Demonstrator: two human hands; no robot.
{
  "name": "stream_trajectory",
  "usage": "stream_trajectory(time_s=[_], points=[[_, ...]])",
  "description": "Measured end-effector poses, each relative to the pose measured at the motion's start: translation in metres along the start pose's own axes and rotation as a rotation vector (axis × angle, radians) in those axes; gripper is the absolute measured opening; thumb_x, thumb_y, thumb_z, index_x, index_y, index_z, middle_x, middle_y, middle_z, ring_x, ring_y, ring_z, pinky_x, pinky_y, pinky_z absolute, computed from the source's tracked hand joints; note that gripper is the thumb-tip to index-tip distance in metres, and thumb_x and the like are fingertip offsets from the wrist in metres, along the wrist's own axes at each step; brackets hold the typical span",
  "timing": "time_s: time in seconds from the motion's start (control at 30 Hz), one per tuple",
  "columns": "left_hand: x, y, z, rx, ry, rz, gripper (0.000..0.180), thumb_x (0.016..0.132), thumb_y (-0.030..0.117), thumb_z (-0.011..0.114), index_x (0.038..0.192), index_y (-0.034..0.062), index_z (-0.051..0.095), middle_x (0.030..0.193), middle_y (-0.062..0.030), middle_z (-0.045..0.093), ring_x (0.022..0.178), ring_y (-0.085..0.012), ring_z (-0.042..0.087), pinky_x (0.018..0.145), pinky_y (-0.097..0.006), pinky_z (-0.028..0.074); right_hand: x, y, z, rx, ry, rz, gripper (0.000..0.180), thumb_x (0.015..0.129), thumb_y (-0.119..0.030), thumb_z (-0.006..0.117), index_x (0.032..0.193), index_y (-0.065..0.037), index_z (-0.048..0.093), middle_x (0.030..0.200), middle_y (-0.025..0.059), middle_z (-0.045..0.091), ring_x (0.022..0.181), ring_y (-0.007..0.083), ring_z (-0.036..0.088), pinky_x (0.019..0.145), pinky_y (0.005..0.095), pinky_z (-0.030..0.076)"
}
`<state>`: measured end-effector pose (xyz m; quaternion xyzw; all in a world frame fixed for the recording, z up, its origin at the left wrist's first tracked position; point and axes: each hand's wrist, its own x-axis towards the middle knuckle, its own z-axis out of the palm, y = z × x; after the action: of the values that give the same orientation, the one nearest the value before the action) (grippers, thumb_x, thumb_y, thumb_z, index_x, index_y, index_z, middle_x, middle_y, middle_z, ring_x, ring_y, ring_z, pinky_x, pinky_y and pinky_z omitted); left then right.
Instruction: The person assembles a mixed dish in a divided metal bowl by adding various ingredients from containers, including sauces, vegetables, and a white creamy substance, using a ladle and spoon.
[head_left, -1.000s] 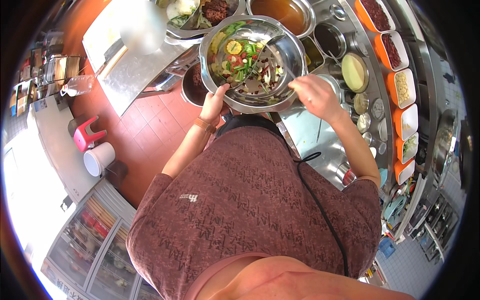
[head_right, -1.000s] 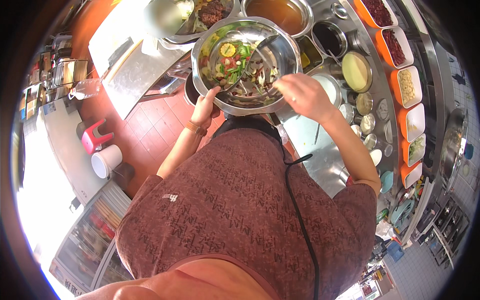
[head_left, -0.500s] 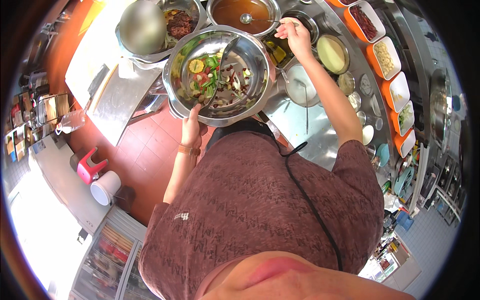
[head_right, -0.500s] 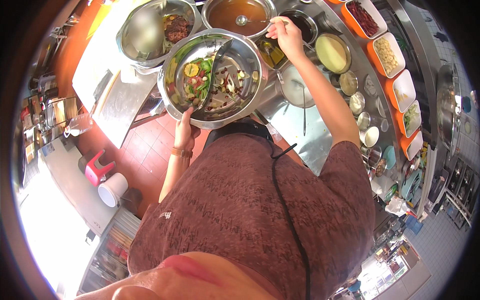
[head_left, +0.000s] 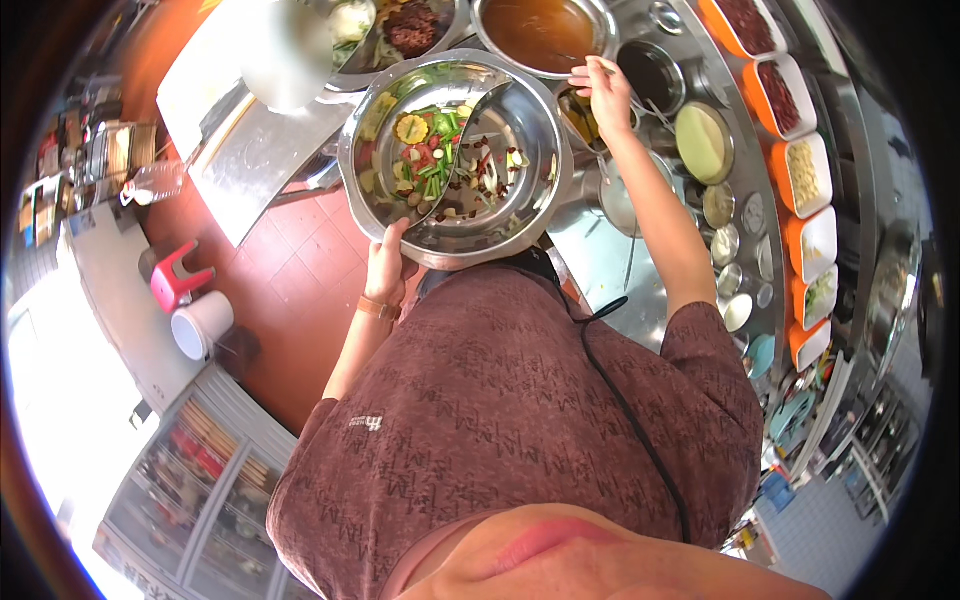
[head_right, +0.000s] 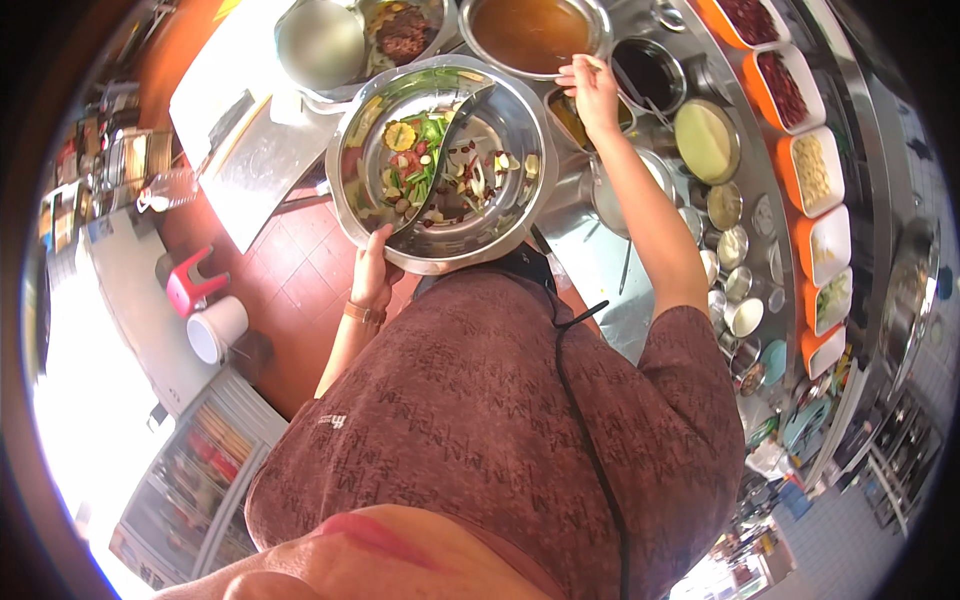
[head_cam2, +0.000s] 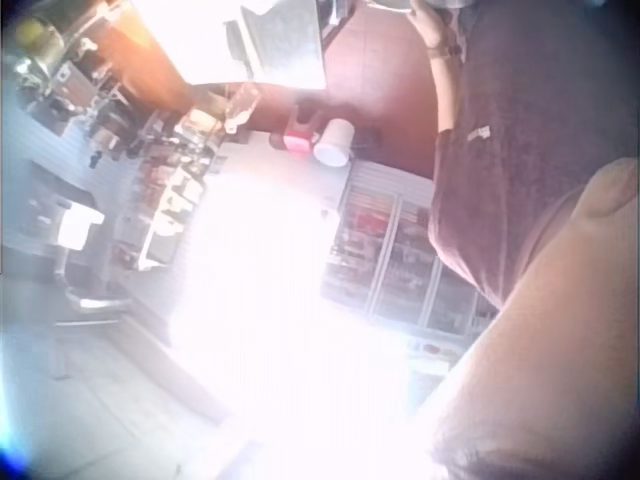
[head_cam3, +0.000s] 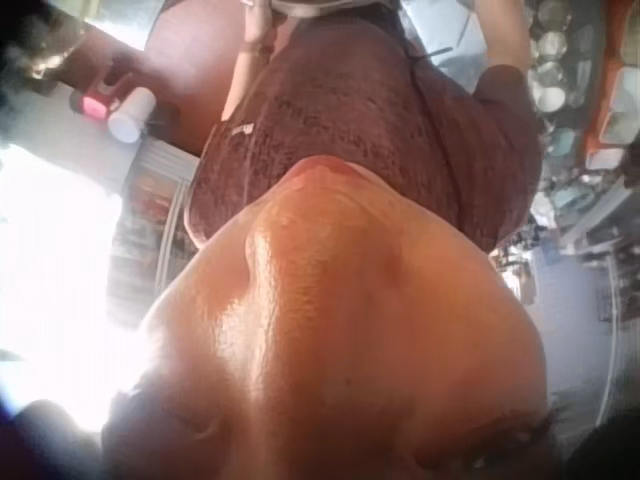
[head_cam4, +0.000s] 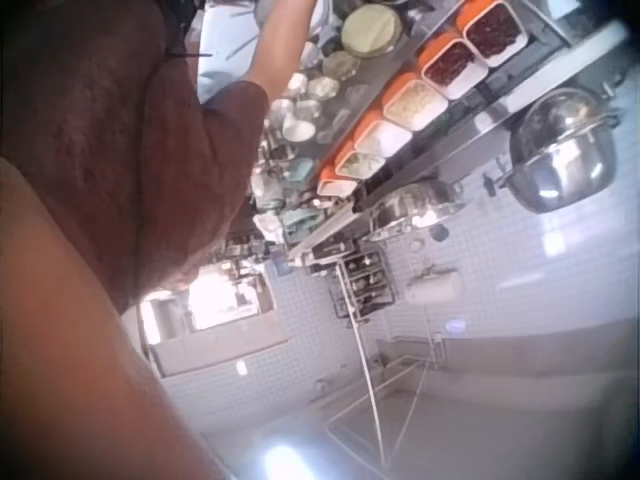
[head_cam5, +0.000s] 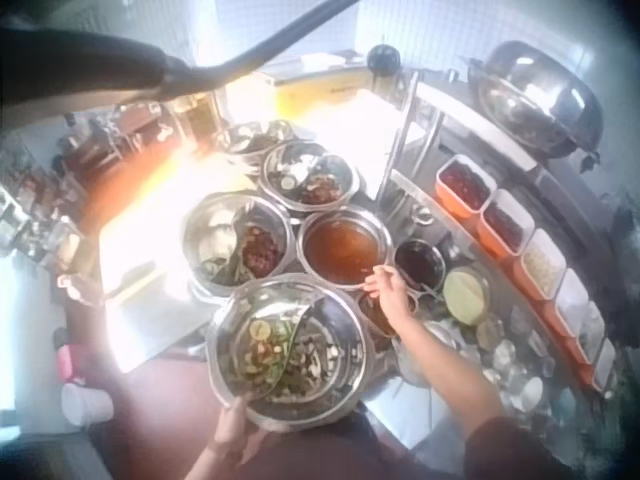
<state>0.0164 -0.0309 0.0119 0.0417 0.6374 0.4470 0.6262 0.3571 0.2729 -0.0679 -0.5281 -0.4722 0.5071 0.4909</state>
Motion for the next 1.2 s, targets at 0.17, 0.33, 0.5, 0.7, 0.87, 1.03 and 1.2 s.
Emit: stream_trajectory(time_s=[0.17,0.33,0.5,0.7,0.87,1.03,1.2], points=[[-0.035,-0.001,-0.063,-0.1,0.078,0.009,0.021,0.102,0.028,0.056,0.098,0.0085,0.065,0.075,-0.0005,0.067,0.048,-0.0072,0.052,0.037,-0.023,0.029,-0.025,-0.006,0.006,-0.041,-0.045,0.066,0.043,0.108,-0.023,0.059,0.143,-0.001,0.047,0.107,0.0165,0.075,0.084,0.0206,0.076,0.068,0.0269,0.056],[-0.057,-0.023,-0.14,-0.292,0.309,0.094,0.026,0.104,0.032,0.054,0.108,0.0089,0.064,0.086,-0.0022,0.071,0.058,-0.0111,0.06,0.041,-0.025,0.035,-0.102,-0.041,0.018,-0.234,0.048,-0.063,0.04,0.109,-0.024,0.059,0.141,-0.002,0.052,0.074,-0.0006,0.056,0.057,0.0056,0.047,0.054,0.0214,0.043],[-0.065,-0.047,-0.241,-0.389,0.487,0.13,0.024,0.103,0.036,0.057,0.106,0.0133,0.064,0.09,0.0002,0.072,0.058,-0.0114,0.061,0.038,-0.026,0.036,-0.214,-0.003,0.122,-0.245,-0.51,0.212,0.028,0.108,-0.016,0.057,0.13,-0.001,0.062,0.09,0.0027,0.064,0.074,0.0086,0.059,0.066,0.0217,0.05],[-0.088,-0.065,-0.317,-0.394,0.765,0.088,0.029,0.104,0.041,0.055,0.109,0.0144,0.066,0.098,0.0013,0.075,0.067,-0.0093,0.064,0.04,-0.025,0.035,-0.236,0.244,0.205,-1.229,-0.742,-0.111,0.054,0.093,-0.033,0.073,0.134,-0.002,0.059,0.127,0.018,0.066,0.121,0.0351,0.062,0.101,0.0469,0.049],[-0.103,-0.066,-0.363,-0.397,0.726,0.062,0.035,0.104,0.04,0.055,0.119,0.0105,0.066,0.109,-0.0036,0.075,0.087,-0.0177,0.07,0.063,-0.032,0.051,-0.233,0.418,0.178,-1.344,-0.682,0.603,0.044,0.1,-0.043,0.063,0.106,0.0,0.066,0.091,0.0142,0.07,0.077,0.0288,0.07,0.066,0.045,0.057],[-0.109,-0.092,-0.381,-0.43,0.774,0.004,0.029,0.104,0.039,0.055,0.109,0.0121,0.065,0.095,-0.001,0.073,0.061,-0.0122,0.062,0.039,-0.026,0.034,-0.269,0.427,0.193,-1.26,-0.812,0.381,0.044,0.105,-0.041,0.053,0.099,-0.001,0.07,0.086,0.018,0.074,0.077,0.0387,0.073,0.072,0.0535,0.057],[-0.119,-0.107,-0.395,-0.454,0.667,0.021,0.03,0.104,0.04,0.056,0.113,0.013,0.065,0.1,0.0,0.074,0.069,-0.0124,0.067,0.04,-0.026,0.036,-0.337,0.328,0.189,-1.387,-0.642,0.266,0.037,0.102,-0.041,0.055,0.1,-0.005,0.065,0.09,0.021,0.074,0.086,0.0435,0.072,0.077,0.0585,0.056]])
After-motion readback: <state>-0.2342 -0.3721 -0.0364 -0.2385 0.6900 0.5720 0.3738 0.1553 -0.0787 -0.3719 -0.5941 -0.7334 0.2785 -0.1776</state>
